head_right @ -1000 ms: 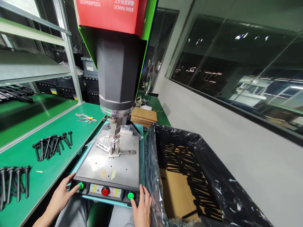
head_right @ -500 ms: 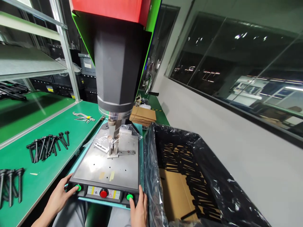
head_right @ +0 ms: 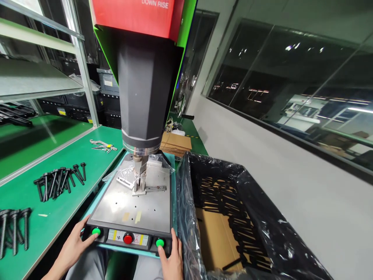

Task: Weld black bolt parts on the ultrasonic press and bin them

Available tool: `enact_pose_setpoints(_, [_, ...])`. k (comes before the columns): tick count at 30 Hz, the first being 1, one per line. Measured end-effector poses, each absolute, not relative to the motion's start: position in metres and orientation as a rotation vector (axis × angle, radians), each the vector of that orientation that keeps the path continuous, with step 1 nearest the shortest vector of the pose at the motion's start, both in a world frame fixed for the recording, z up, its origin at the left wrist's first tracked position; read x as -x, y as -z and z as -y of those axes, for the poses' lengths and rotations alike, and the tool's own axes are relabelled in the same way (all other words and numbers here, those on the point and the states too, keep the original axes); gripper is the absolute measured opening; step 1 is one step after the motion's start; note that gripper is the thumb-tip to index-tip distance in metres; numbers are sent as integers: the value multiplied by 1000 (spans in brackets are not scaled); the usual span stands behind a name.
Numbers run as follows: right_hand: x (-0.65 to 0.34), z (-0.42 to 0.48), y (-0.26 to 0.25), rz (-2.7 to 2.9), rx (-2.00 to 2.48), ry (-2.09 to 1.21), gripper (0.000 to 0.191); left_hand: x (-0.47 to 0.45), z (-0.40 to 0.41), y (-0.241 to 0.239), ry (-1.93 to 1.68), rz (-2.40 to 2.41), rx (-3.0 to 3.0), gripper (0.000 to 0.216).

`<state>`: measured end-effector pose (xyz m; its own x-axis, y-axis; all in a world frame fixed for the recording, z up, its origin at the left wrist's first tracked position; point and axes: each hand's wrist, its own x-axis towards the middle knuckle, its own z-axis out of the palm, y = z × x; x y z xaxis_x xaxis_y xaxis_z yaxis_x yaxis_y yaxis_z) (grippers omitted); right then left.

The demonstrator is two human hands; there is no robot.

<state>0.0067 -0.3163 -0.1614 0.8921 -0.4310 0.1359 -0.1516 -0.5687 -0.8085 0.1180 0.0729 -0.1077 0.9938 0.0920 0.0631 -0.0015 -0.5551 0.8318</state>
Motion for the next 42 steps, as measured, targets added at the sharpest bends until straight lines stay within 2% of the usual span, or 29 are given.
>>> enact_pose_setpoints(6, [-8,314,145,-473,2108,497,63,-121,-73,98,-83,-150,-2085,79])
enact_pose_setpoints(12, [-28,295,99,-438,1990,738,55,-132,-54,53,-142,-281,-2005,69])
enact_pose_setpoints(18, [-70,260,62,-282,1832,576,51,-159,9,12,64,-113,-1627,59])
enact_pose_setpoints(21, [-92,245,50,-204,1797,507,48,-173,40,-3,232,-225,-1348,54])
enact_pose_setpoints(24, [-115,234,40,-167,1771,463,46,-188,60,-15,388,-353,-1086,40])
enact_pose_setpoints(28, [-147,229,30,-127,1759,453,43,-205,69,-27,489,-370,-953,34])
enact_pose_setpoints(33, [-187,231,9,-75,1842,575,42,-211,73,-43,418,-336,-928,16])
enact_pose_setpoints(42, [-242,234,-28,61,2078,717,34,-221,74,-73,362,-256,-939,17])
